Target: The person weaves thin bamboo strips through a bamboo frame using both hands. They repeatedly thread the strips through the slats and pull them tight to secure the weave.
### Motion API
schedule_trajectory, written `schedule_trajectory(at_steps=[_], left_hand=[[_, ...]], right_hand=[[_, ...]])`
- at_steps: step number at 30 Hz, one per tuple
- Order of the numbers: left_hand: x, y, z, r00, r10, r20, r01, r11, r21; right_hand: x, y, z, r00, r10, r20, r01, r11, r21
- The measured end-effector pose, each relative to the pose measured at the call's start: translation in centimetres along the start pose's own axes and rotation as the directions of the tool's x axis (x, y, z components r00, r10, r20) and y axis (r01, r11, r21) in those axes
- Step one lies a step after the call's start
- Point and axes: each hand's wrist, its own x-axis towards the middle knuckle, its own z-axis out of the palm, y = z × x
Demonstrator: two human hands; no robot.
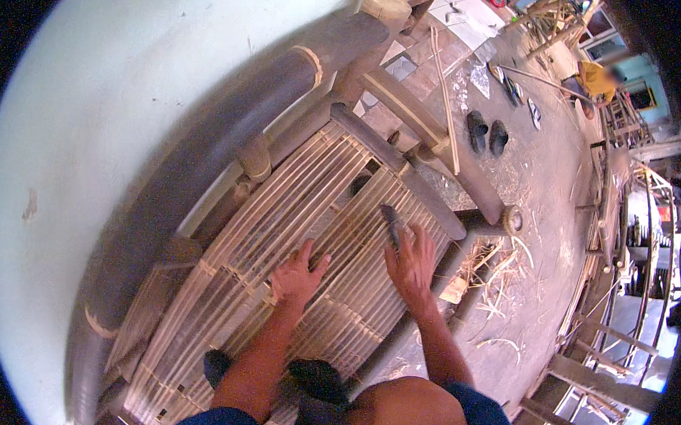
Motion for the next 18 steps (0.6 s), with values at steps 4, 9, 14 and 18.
schedule_trajectory(at_steps=[4,9,14,18], left_hand=[[-0.1,0.4,-0.1,0.994,-0.081,0.075,0.083,0.996,-0.026],[-0.1,0.3,-0.3,0.992,-0.082,0.097,0.079,0.996,0.036],[0.0,0.5,-1.0,0.992,-0.073,0.100,0.073,0.997,0.010],[-0.3,0.4,-1.2,0.996,-0.048,0.079,0.049,0.999,-0.010]], right_hand=[[-10.0,1.4,-5.7,0.916,0.340,0.216,-0.278,0.921,-0.272],[-13.9,2.3,-6.7,0.782,0.462,0.419,-0.480,0.875,-0.070],[-12.1,2.5,-8.7,0.641,0.530,0.555,-0.766,0.489,0.417],[-7.3,3.5,-11.9,0.737,0.494,0.461,-0.650,0.705,0.283]])
